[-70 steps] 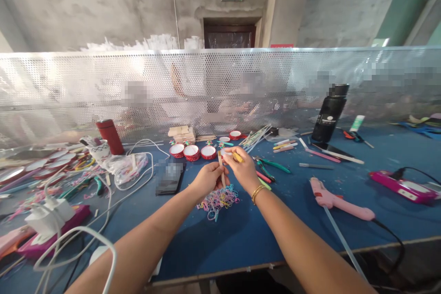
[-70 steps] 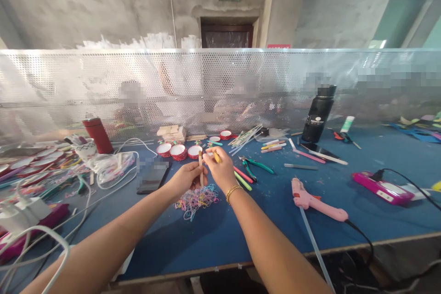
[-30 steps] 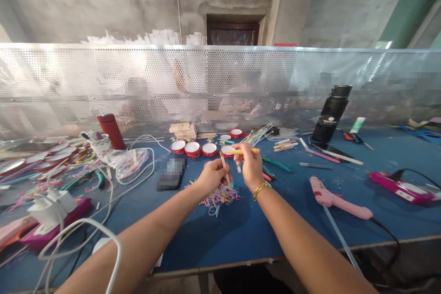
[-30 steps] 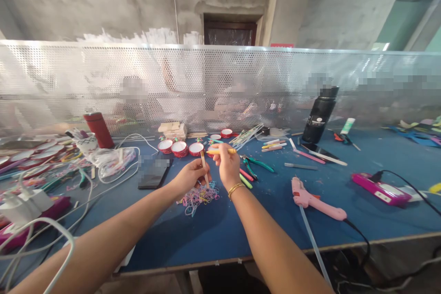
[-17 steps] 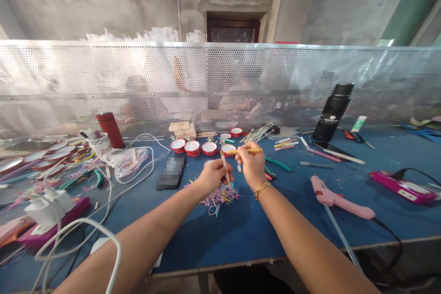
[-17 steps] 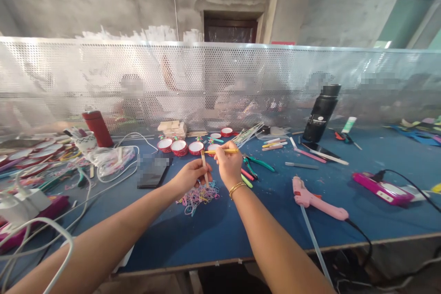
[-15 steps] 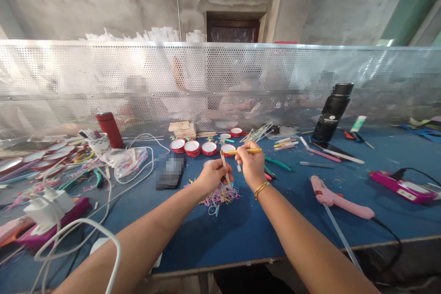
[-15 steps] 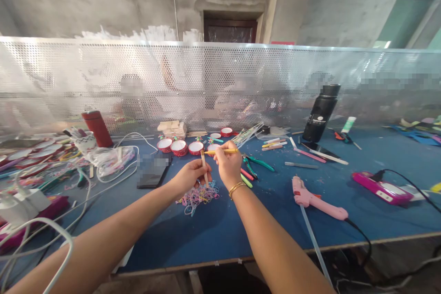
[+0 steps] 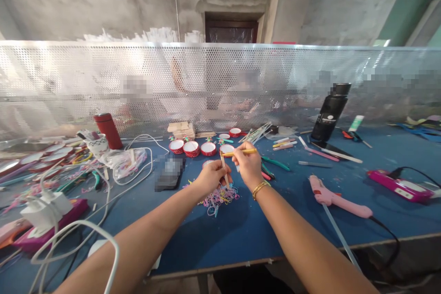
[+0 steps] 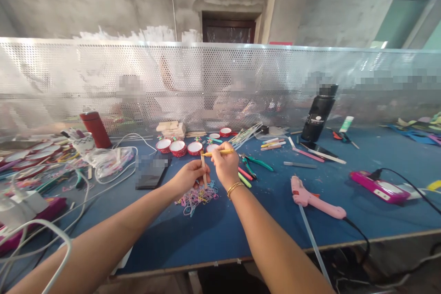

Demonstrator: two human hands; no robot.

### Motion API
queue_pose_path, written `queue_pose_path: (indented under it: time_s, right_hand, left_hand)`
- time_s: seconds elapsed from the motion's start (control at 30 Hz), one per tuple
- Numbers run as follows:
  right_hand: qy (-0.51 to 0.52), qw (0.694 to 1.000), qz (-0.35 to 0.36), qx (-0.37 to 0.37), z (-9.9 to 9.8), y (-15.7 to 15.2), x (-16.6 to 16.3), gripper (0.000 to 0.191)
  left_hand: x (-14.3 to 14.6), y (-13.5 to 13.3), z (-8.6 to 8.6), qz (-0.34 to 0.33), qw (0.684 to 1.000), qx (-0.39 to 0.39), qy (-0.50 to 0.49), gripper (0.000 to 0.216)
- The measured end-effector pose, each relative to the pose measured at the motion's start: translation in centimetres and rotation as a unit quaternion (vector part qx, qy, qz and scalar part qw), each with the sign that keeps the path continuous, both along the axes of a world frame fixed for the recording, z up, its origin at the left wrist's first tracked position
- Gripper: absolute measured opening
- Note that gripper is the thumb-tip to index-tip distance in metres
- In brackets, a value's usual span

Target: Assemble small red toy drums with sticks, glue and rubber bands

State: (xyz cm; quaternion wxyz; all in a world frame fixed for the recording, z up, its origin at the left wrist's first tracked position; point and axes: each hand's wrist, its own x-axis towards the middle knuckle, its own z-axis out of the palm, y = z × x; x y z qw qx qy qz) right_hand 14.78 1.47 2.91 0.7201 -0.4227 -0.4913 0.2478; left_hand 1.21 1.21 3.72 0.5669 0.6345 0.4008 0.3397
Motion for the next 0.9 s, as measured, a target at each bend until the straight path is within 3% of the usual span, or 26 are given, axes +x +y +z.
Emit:
queue_pose_path:
  time_s: [0.9]
  right_hand:
    - [0.023,1.000,0.012,0.009,0.02,0.14,0.10,0.015]
  left_hand:
    - [-0.10,-0.12,0.38,0.010,1.000,-0.003,0.001,0.006]
